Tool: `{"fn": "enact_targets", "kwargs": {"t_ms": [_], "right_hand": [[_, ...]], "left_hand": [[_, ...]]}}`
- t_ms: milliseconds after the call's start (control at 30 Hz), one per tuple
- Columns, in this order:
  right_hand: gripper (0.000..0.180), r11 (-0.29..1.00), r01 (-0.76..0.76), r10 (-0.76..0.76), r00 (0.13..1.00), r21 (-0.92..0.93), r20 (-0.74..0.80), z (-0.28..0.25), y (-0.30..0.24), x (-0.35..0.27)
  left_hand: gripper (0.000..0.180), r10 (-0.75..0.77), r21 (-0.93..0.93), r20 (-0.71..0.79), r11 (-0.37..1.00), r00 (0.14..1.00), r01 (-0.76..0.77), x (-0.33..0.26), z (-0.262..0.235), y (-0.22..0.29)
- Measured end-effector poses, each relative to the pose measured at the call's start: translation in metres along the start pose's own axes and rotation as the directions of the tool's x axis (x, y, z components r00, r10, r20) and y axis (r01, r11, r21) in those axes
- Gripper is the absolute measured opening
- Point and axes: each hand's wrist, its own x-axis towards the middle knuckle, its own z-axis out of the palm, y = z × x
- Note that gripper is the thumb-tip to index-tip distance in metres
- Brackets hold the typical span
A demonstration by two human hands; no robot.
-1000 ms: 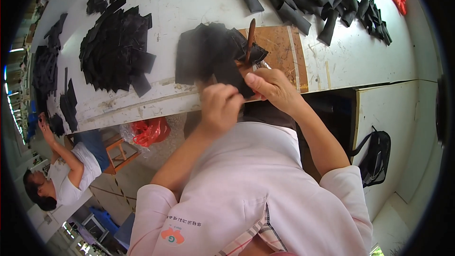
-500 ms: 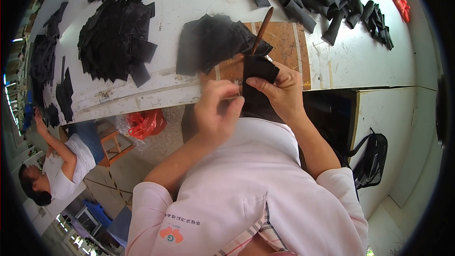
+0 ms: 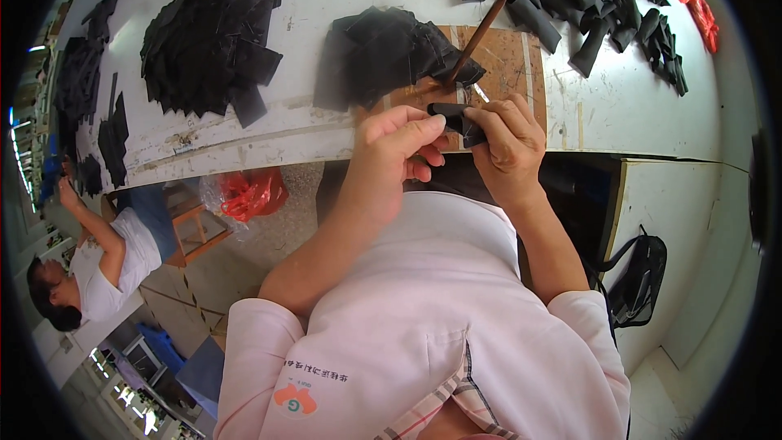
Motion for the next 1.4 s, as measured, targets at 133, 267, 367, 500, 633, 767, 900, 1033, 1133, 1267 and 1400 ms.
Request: {"fn": "enact_targets", "kwargs": {"t_ms": [133,267,367,500,633,767,900,1033,1133,1267,1400], "right_hand": [[0.028,0.967,0.174,-0.171,0.985,-0.189,0.032,-0.002,0.004,0.000],[0.028,0.949,0.212,-0.206,0.977,-0.235,0.049,-0.002,0.008,0.001],[0.028,0.947,0.219,-0.211,0.976,-0.237,0.060,-0.003,0.009,0.002],[0.028,0.935,0.252,-0.243,0.968,-0.248,0.069,-0.002,0.008,0.002],[0.027,0.913,0.303,-0.292,0.953,-0.273,0.081,-0.002,0.004,0.002],[0.028,0.945,0.273,-0.257,0.960,-0.178,0.107,0.000,0.001,-0.003],[0.042,0.853,-0.374,0.261,0.909,0.364,0.325,-0.007,-0.013,0.003],[0.023,0.842,-0.424,0.349,0.900,0.333,0.262,-0.002,-0.027,0.016],[0.012,0.924,-0.301,0.275,0.951,0.235,0.138,0.006,-0.027,0.015],[0.013,0.916,-0.345,0.327,0.938,0.206,0.115,0.020,-0.029,0.009],[0.009,0.762,-0.521,0.479,0.853,0.385,0.206,0.020,-0.019,0.007]], "left_hand": [[0.011,-0.085,-0.059,0.025,0.995,0.996,0.086,0.003,-0.006,0.001],[0.007,-0.065,-0.048,0.015,0.997,0.998,0.066,0.000,-0.005,-0.002],[0.006,-0.042,-0.042,0.016,0.998,0.999,0.043,0.000,-0.004,-0.005],[0.007,-0.072,-0.080,0.049,0.994,0.996,0.076,0.002,-0.007,-0.007],[0.006,-0.095,-0.107,0.014,0.990,0.995,0.096,0.006,-0.006,-0.011],[0.006,0.152,0.060,-0.131,0.988,0.980,-0.145,0.015,-0.012,-0.021],[0.002,0.477,0.383,-0.172,0.838,0.862,-0.388,0.017,-0.013,-0.021],[0.006,0.673,0.643,-0.051,0.588,0.738,-0.491,0.007,0.005,-0.020],[0.008,0.806,0.781,0.037,0.346,0.591,-0.520,0.008,0.006,-0.021],[0.011,0.836,0.722,-0.036,0.401,0.548,-0.564,0.015,0.000,-0.026],[0.019,0.194,-0.169,-0.077,0.964,0.978,-0.204,0.013,-0.013,-0.007]]}}
